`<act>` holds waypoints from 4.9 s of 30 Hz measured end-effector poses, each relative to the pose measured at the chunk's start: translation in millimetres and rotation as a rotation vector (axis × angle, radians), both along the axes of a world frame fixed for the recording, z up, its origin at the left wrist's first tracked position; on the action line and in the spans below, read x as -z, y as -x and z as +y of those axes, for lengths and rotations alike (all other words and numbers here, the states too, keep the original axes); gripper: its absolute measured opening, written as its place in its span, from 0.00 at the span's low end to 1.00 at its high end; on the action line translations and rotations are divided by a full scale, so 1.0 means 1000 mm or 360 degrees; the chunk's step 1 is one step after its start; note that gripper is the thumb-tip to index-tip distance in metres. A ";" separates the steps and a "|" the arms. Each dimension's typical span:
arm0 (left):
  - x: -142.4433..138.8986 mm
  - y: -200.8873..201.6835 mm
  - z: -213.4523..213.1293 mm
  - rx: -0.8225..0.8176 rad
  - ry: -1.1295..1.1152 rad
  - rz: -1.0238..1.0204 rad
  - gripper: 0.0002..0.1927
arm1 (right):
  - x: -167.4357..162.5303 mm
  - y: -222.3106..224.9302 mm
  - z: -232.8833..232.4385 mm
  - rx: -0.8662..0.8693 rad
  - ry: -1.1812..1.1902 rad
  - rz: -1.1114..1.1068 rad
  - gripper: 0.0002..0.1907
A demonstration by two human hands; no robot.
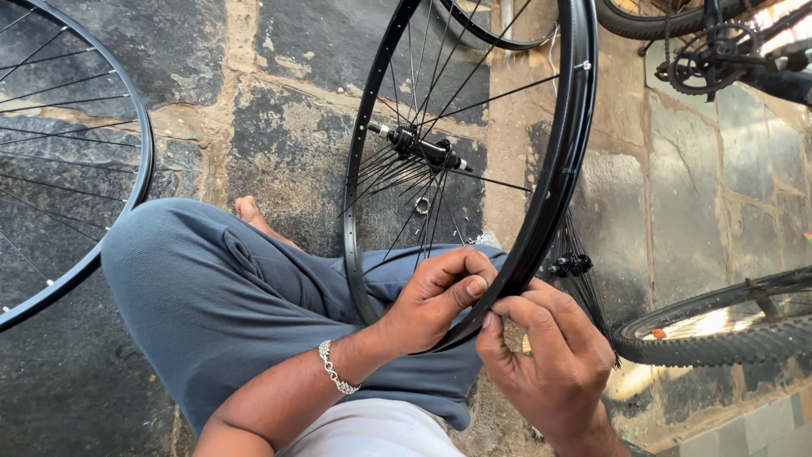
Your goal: The person sits on the ground and installs a black rim onto a bicycle wheel hub. They thread the spokes through the rim holes and secure them by hand, rotating the wheel to access different sections.
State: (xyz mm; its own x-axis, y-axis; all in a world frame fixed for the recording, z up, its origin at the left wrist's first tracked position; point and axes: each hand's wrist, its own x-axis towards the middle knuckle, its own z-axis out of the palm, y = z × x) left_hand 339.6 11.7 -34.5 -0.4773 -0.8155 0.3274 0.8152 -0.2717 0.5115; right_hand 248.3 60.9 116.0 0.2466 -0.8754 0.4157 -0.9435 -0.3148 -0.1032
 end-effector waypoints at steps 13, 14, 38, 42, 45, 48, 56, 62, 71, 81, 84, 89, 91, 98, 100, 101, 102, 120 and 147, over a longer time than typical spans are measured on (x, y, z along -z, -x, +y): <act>0.004 0.001 -0.001 0.0003 -0.0002 0.0013 0.12 | -0.006 -0.003 0.002 0.0053 -0.0100 0.0041 0.10; 0.004 0.001 -0.001 0.0014 -0.0010 0.0028 0.12 | -0.007 -0.003 0.002 0.0063 -0.0111 0.0043 0.10; 0.013 0.005 -0.001 -0.0023 -0.0062 0.0122 0.14 | 0.003 -0.005 0.005 -0.0064 0.0048 0.0242 0.08; 0.013 0.004 -0.002 -0.0024 -0.0049 0.0109 0.14 | 0.007 -0.003 0.003 -0.0108 0.0134 0.0410 0.06; 0.012 0.002 -0.002 -0.0011 -0.0036 0.0136 0.14 | 0.011 -0.001 0.004 -0.0080 0.0136 0.0463 0.06; 0.011 -0.001 -0.003 -0.0020 -0.0019 0.0127 0.14 | 0.016 0.000 0.005 -0.0071 0.0165 0.0486 0.08; 0.011 0.001 -0.001 -0.0047 -0.0020 0.0087 0.15 | 0.020 0.000 0.011 -0.0078 0.0178 0.0284 0.08; 0.013 0.001 -0.001 -0.0011 -0.0049 0.0135 0.14 | 0.015 -0.002 0.009 -0.0027 0.0154 0.0344 0.09; 0.016 0.003 0.000 -0.0056 -0.0043 0.0118 0.14 | 0.015 -0.002 0.007 -0.0042 0.0134 0.0378 0.07; 0.016 0.003 0.002 -0.0028 -0.0096 0.0123 0.14 | 0.010 -0.008 0.010 0.0013 0.0054 0.0353 0.07; 0.017 0.003 0.003 -0.0012 -0.0103 0.0138 0.14 | 0.008 -0.007 0.009 0.0024 0.0013 0.0324 0.09; 0.020 0.003 0.004 -0.0072 -0.0064 0.0102 0.14 | 0.009 -0.007 0.010 0.0025 0.0009 0.0352 0.07; 0.021 0.004 0.003 -0.0091 -0.0043 0.0076 0.14 | 0.010 -0.007 0.010 0.0032 0.0023 0.0399 0.08; 0.021 0.004 0.004 -0.0123 -0.0036 0.0057 0.14 | 0.013 -0.003 0.008 -0.0020 0.0012 0.0374 0.06; 0.021 0.004 0.004 -0.0125 -0.0026 0.0041 0.14 | 0.013 -0.003 0.010 0.0016 0.0014 0.0418 0.07; 0.021 0.003 0.004 -0.0093 -0.0052 0.0064 0.14 | 0.013 -0.003 0.011 0.0034 0.0015 0.0441 0.08; 0.021 0.003 0.005 -0.0061 -0.0082 0.0087 0.14 | 0.013 -0.004 0.011 0.0009 0.0038 0.0406 0.08; 0.017 -0.001 0.005 -0.0072 -0.0081 0.0080 0.13 | 0.002 -0.010 0.005 -0.0055 -0.0001 0.0333 0.08; 0.019 0.003 0.011 -0.0018 -0.0014 0.0088 0.14 | -0.002 0.017 0.006 -0.0229 0.0030 0.0151 0.10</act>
State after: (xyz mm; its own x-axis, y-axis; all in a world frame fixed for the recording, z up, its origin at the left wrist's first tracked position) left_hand 336.6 22.4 -54.0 -0.4492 -0.8237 0.3461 0.8453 -0.2664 0.4631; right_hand 231.1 66.6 118.1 0.4078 -0.8206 0.4004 -0.8938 -0.4484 -0.0085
